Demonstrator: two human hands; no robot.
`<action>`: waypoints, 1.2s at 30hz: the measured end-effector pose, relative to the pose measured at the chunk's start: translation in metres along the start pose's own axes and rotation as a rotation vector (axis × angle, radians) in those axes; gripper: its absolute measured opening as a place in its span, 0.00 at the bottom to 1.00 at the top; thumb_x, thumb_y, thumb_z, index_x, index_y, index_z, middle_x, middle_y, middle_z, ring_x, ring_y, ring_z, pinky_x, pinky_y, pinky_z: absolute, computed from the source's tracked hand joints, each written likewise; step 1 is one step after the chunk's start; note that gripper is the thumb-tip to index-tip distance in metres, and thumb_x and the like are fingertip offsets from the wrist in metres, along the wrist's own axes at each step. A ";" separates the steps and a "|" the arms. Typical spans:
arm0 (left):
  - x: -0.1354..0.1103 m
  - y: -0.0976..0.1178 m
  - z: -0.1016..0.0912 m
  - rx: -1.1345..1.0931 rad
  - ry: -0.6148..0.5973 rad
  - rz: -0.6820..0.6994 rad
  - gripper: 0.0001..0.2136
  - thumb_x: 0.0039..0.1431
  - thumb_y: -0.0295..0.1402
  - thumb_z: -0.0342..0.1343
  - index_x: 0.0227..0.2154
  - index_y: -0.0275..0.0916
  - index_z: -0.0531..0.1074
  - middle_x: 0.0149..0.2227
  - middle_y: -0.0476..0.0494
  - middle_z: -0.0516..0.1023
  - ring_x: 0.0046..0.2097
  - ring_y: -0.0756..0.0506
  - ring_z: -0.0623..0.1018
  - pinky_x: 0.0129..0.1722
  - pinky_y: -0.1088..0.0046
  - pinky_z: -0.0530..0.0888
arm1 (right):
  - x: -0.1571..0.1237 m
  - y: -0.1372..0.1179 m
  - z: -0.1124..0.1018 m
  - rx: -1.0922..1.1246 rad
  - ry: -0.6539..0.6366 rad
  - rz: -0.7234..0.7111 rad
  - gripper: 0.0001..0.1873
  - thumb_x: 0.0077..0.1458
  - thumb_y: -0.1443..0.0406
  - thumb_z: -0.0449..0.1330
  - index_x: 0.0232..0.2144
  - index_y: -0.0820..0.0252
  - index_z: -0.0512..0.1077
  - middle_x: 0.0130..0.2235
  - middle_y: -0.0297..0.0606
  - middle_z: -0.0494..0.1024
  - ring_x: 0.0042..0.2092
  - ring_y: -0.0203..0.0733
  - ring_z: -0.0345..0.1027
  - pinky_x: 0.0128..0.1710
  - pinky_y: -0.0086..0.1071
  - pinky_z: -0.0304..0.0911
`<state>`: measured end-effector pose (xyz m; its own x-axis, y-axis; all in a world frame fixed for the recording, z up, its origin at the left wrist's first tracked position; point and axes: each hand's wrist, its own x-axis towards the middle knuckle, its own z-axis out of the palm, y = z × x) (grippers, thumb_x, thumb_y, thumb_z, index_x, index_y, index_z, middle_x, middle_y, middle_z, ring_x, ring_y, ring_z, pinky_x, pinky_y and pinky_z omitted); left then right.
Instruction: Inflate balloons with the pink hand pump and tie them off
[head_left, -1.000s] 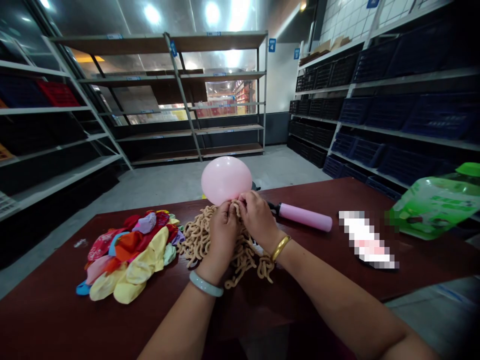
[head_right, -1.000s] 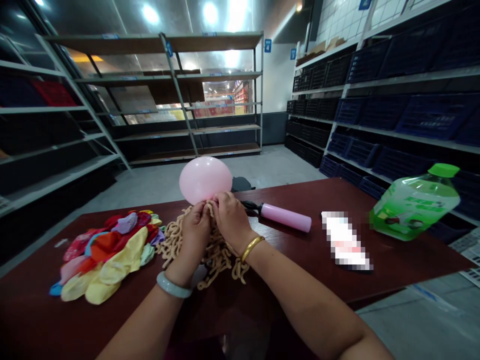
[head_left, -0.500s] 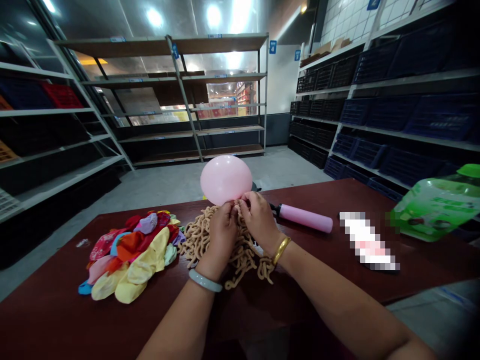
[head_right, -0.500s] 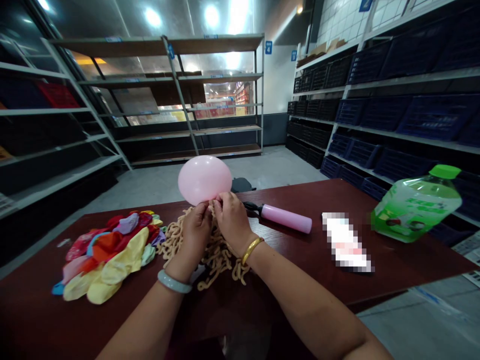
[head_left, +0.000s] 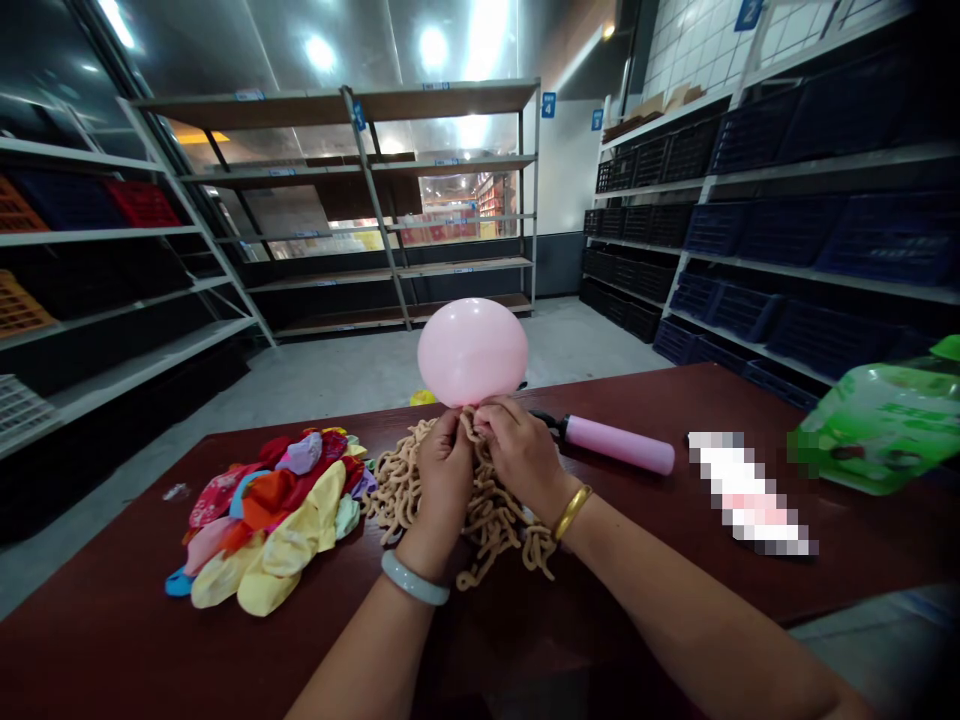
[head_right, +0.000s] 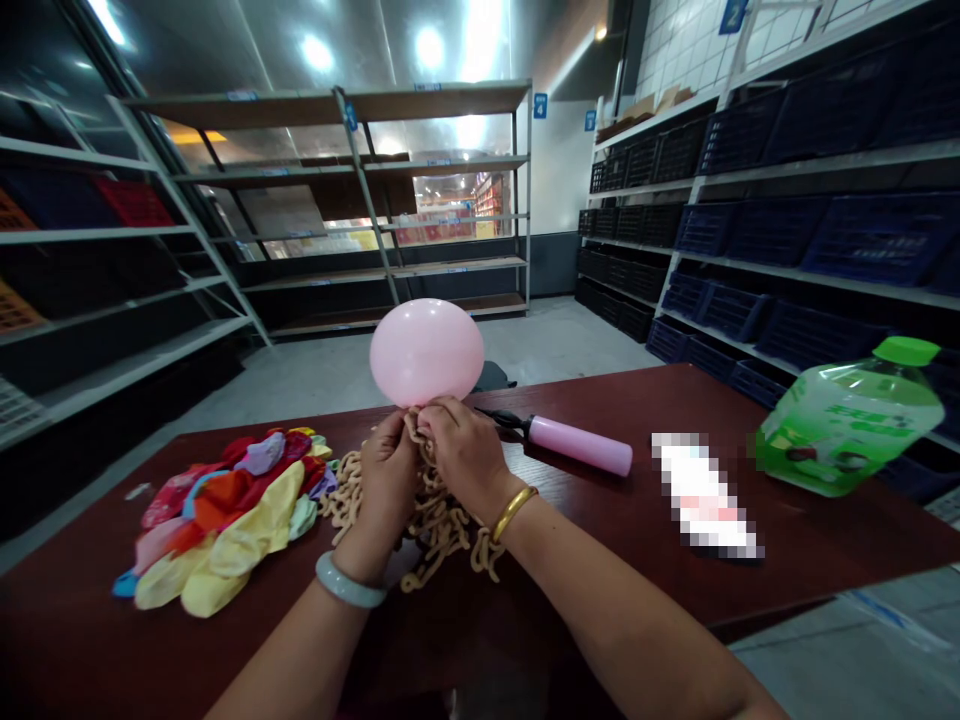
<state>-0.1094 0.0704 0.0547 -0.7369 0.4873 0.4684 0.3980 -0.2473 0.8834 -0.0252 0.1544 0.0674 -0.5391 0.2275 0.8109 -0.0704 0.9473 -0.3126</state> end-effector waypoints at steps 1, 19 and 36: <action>0.000 0.002 0.000 0.007 0.004 0.009 0.10 0.60 0.37 0.53 0.37 0.39 0.77 0.35 0.45 0.78 0.37 0.47 0.75 0.38 0.75 0.69 | 0.000 0.000 0.000 0.018 0.014 -0.007 0.08 0.63 0.68 0.48 0.36 0.59 0.68 0.41 0.44 0.75 0.42 0.44 0.69 0.43 0.35 0.63; 0.000 -0.004 -0.005 0.257 0.006 0.252 0.09 0.62 0.34 0.51 0.38 0.39 0.75 0.32 0.47 0.78 0.33 0.48 0.74 0.34 0.74 0.69 | 0.013 0.010 -0.015 0.388 0.063 0.110 0.02 0.56 0.68 0.62 0.32 0.56 0.75 0.34 0.34 0.78 0.37 0.38 0.70 0.39 0.31 0.63; 0.001 -0.006 -0.006 0.325 -0.067 0.273 0.11 0.63 0.35 0.49 0.41 0.39 0.75 0.35 0.45 0.78 0.35 0.47 0.75 0.36 0.73 0.69 | 0.007 0.000 -0.010 0.177 0.104 0.144 0.05 0.61 0.65 0.55 0.34 0.59 0.70 0.36 0.40 0.75 0.39 0.43 0.68 0.41 0.35 0.63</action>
<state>-0.1153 0.0676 0.0503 -0.5478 0.4970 0.6730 0.7326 -0.1035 0.6727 -0.0203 0.1581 0.0777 -0.4657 0.3883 0.7952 -0.1496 0.8511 -0.5032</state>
